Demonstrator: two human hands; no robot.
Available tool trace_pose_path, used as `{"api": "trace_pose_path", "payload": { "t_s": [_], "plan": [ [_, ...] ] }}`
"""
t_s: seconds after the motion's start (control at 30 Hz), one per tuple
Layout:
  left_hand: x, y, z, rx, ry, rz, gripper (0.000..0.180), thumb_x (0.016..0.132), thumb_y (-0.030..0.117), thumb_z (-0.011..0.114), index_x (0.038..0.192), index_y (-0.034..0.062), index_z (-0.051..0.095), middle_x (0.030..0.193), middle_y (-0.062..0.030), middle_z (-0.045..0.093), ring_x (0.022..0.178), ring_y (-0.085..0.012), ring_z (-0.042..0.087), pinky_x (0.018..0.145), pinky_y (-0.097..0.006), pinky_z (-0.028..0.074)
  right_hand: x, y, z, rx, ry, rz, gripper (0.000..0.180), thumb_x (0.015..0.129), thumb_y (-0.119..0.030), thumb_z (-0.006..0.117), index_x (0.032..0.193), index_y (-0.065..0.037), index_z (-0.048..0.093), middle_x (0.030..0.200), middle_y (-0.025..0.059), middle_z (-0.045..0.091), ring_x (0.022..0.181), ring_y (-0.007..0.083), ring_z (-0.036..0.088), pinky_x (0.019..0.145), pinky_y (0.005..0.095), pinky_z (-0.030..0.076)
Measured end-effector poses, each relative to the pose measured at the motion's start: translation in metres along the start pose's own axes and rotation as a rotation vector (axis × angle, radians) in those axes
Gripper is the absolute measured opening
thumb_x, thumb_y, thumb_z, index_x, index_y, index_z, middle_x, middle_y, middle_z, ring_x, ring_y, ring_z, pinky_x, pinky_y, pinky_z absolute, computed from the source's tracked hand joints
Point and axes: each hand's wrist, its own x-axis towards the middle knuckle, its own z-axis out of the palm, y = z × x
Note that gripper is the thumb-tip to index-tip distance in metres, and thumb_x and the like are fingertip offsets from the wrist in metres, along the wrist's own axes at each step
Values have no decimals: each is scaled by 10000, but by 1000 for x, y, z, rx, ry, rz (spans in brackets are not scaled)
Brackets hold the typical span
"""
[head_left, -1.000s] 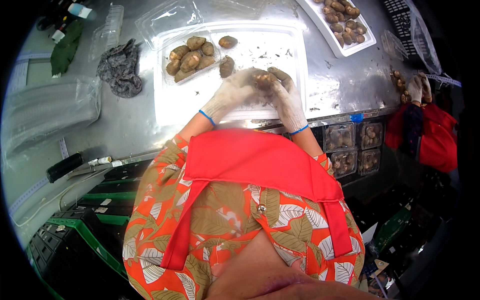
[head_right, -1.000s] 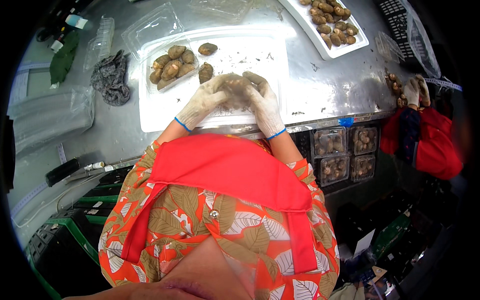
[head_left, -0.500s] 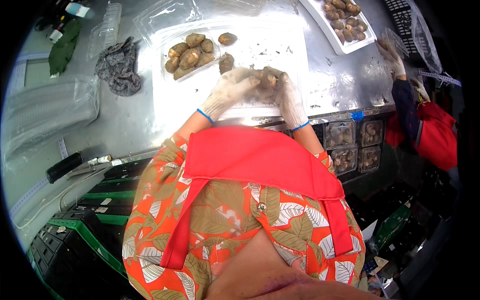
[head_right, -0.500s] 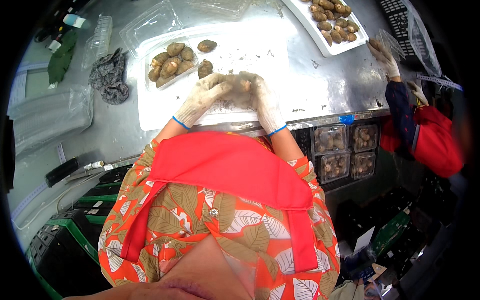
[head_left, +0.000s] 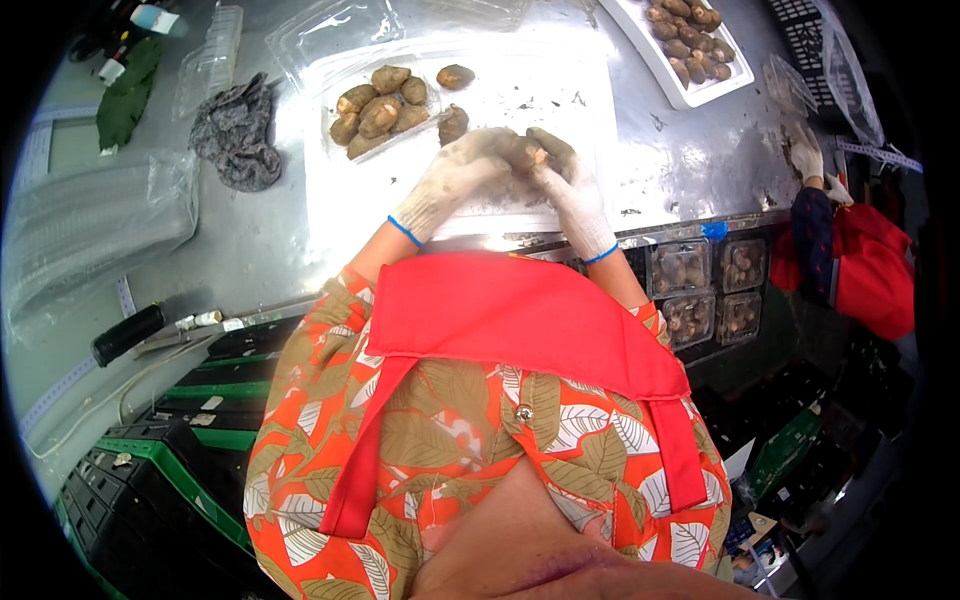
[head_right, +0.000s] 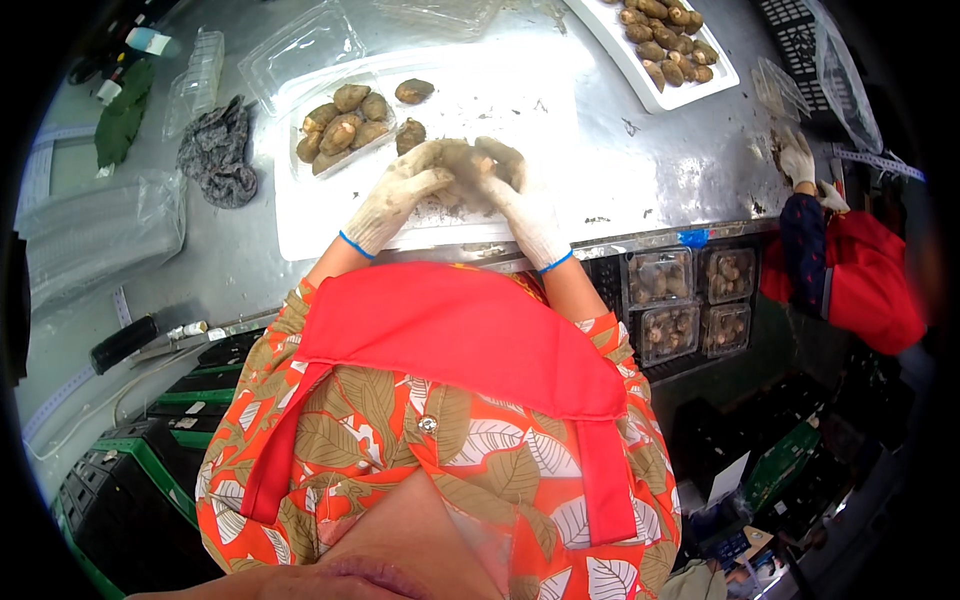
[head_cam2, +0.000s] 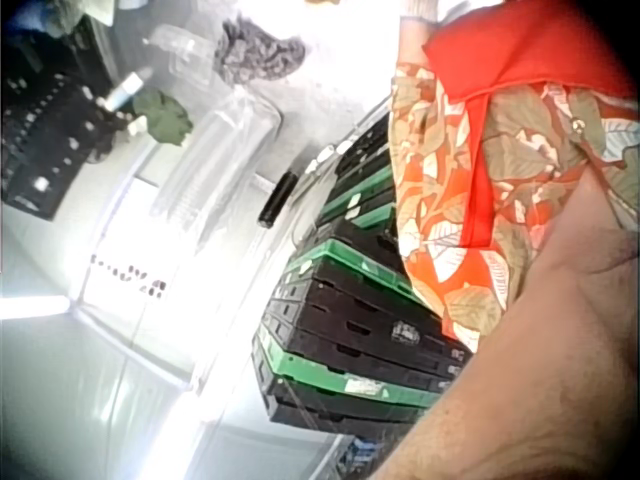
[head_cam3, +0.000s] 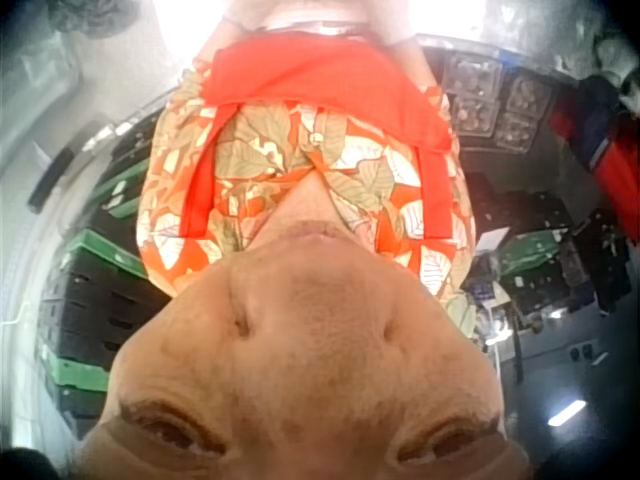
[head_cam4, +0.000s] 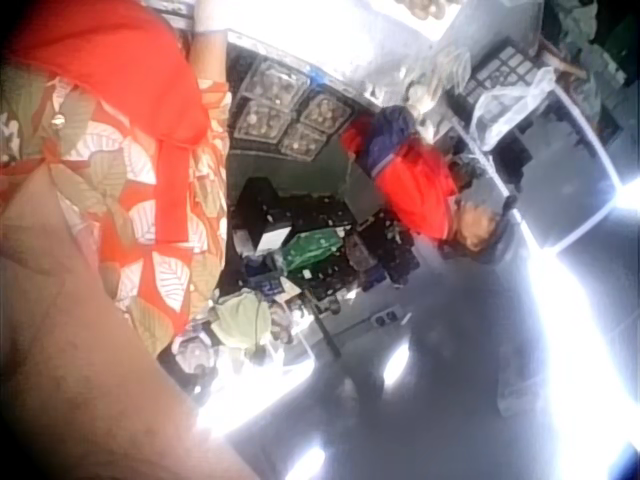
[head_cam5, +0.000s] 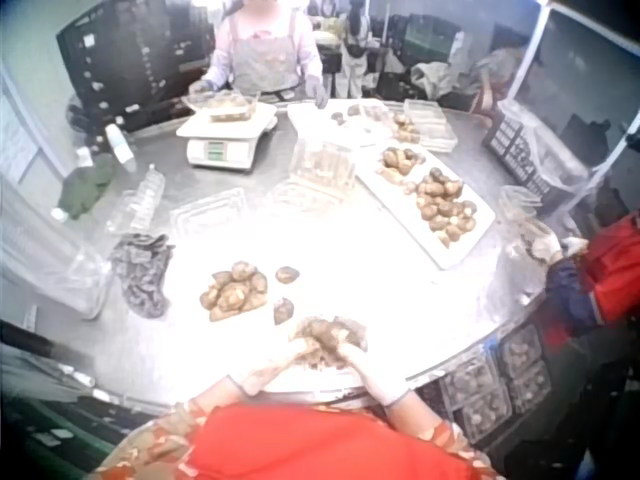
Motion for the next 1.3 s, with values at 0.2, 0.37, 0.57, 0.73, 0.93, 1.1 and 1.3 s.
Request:
{"api": "trace_pose_path", "payload": {
  "t_s": [0.2, 0.37, 0.57, 0.73, 0.93, 1.1, 1.3],
  "plan": [
    [4, 13, 5, 299, 26, -165, 397, 905, 176, 649, 1237, -39, 620, 1010, -86, 673, 839, -151, 645, 751, -278, 534, -5, -5, 6, -324, -82, -74, 532, 965, -209, 646, 1444, -12, 520, 1299, 160, 636, 1161, 191, 612, 1000, 324, 501],
    [9, -4, -6, 233, 35, -179, 335, 889, 121, 626, 1182, -40, 643, 931, -64, 676, 757, -144, 629, 677, -259, 515, -2, -2, 5, -114, -75, -2, 545, 959, -206, 653, 1444, -1, 515, 1306, 156, 630, 1163, 192, 609, 990, 310, 503],
    [3, -8, -9, 143, 61, -71, 358, 907, 96, 564, 1229, -46, 634, 979, -80, 679, 818, -142, 630, 741, -262, 523, 2, -2, 1, 26, -28, 55, 593, 976, -260, 646, 1471, 12, 468, 1318, 185, 601, 1146, 204, 623, 931, 309, 546],
    [-1, -4, -5, 157, 129, -128, 419, 902, 97, 541, 1288, -51, 609, 1047, -108, 677, 956, -150, 628, 847, -276, 522, 3, 0, 0, 419, -97, 160, 578, 1030, -304, 577, 1478, 27, 424, 1277, 185, 620, 1123, 259, 657, 850, 406, 620],
    [4, -29, -13, 132, 47, -43, 528, 871, 115, 569, 1372, -49, 541, 1145, -140, 662, 1013, -187, 645, 905, -312, 540, 8, 21, -18, 580, -168, 199, 543, 1059, -374, 520, 1412, 37, 481, 1237, 216, 645, 1006, 301, 702, 819, 431, 630],
    [0, -3, 4, 248, 113, 14, 620, 850, 110, 603, 1447, -13, 486, 1275, -158, 627, 1128, -220, 630, 957, -347, 537, 10, 17, -16, 636, -162, 253, 526, 1069, -405, 488, 1356, 34, 522, 1188, 227, 659, 961, 316, 713, 794, 439, 629],
    [-6, 0, 6, 308, 42, 137, 566, 884, 118, 621, 1436, 31, 530, 1328, -143, 628, 1188, -237, 604, 1011, -358, 508, 8, 11, 4, 492, -9, 289, 482, 1075, -390, 476, 1268, 45, 554, 1124, 235, 669, 913, 303, 721, 764, 408, 623]
  ]
}}
